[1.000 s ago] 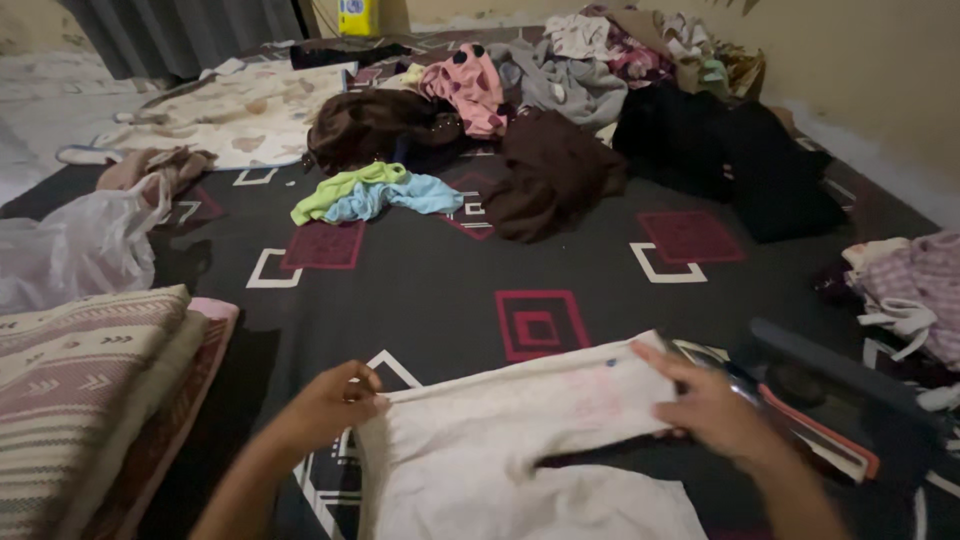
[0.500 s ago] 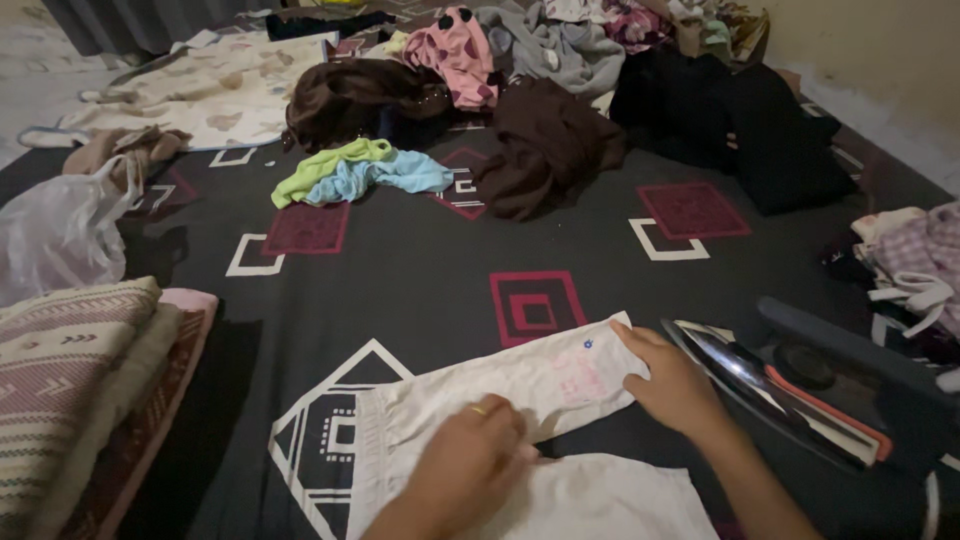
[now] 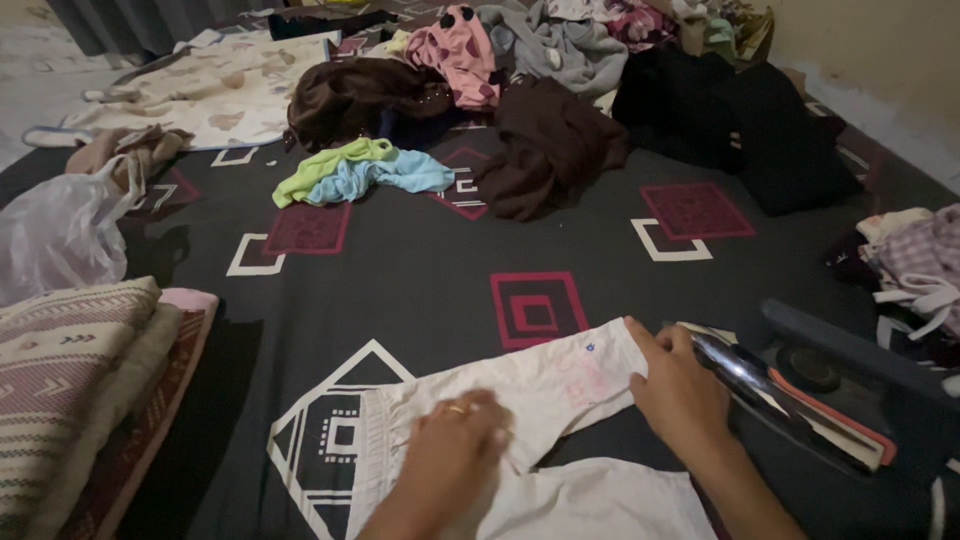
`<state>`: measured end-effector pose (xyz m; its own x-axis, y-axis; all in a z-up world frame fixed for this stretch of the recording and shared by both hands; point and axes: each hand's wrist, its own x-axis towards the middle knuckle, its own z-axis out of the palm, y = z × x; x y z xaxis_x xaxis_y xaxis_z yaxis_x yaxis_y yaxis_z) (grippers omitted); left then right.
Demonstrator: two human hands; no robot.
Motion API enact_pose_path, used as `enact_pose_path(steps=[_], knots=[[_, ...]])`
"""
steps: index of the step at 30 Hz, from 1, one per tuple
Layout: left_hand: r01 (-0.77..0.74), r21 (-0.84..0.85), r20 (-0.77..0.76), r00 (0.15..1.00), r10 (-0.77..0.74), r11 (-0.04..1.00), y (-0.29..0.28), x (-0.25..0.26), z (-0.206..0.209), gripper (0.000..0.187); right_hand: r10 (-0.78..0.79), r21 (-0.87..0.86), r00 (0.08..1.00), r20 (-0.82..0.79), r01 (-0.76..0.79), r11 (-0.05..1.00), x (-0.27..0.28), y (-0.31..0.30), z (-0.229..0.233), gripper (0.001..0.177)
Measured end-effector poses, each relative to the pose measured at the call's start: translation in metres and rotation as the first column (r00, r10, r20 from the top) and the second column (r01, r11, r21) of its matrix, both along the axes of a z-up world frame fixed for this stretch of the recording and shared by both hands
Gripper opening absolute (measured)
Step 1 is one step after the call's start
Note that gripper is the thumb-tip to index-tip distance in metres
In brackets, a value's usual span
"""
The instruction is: The person irons a small pink checkered garment and a white garment on a bed using an electric iron. They smooth the fabric with their hands, move the iron back and forth, and fold the items after ironing.
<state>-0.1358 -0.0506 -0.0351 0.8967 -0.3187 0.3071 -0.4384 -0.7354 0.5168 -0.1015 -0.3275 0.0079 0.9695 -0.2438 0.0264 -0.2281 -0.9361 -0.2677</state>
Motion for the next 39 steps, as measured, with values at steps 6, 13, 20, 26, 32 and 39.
enact_pose_path(steps=[6,13,20,26,32,39], knots=[[-0.283,0.109,0.169,0.95,0.263,0.953,0.042,0.012,0.0,0.045,0.074,0.098,0.977,0.2,-0.095,0.991,0.001,-0.008,-0.014,0.05],[-0.602,0.29,-0.133,0.744,0.655,0.744,0.072,-0.01,0.042,0.044,0.048,0.276,0.945,0.324,-0.143,0.95,0.012,-0.027,-0.042,0.046],[-0.518,0.221,-0.563,0.624,0.542,0.826,0.101,0.012,0.023,0.026,0.034,0.266,0.962,0.27,-0.108,0.958,0.009,-0.026,-0.046,0.043],[-0.604,-0.083,-0.347,0.763,0.545,0.793,0.11,0.013,0.003,0.036,0.109,0.224,0.938,0.328,-0.189,0.956,0.008,-0.024,-0.05,0.044],[-0.562,-0.14,0.079,0.814,0.575,0.815,0.089,-0.008,0.012,0.053,0.059,0.335,0.961,0.269,-0.15,0.93,0.013,-0.036,-0.058,0.041],[0.209,-0.134,0.126,0.973,-0.192,0.969,0.001,-0.037,0.011,0.041,0.251,0.465,0.953,0.172,-0.303,0.832,0.012,-0.061,-0.054,0.038]])
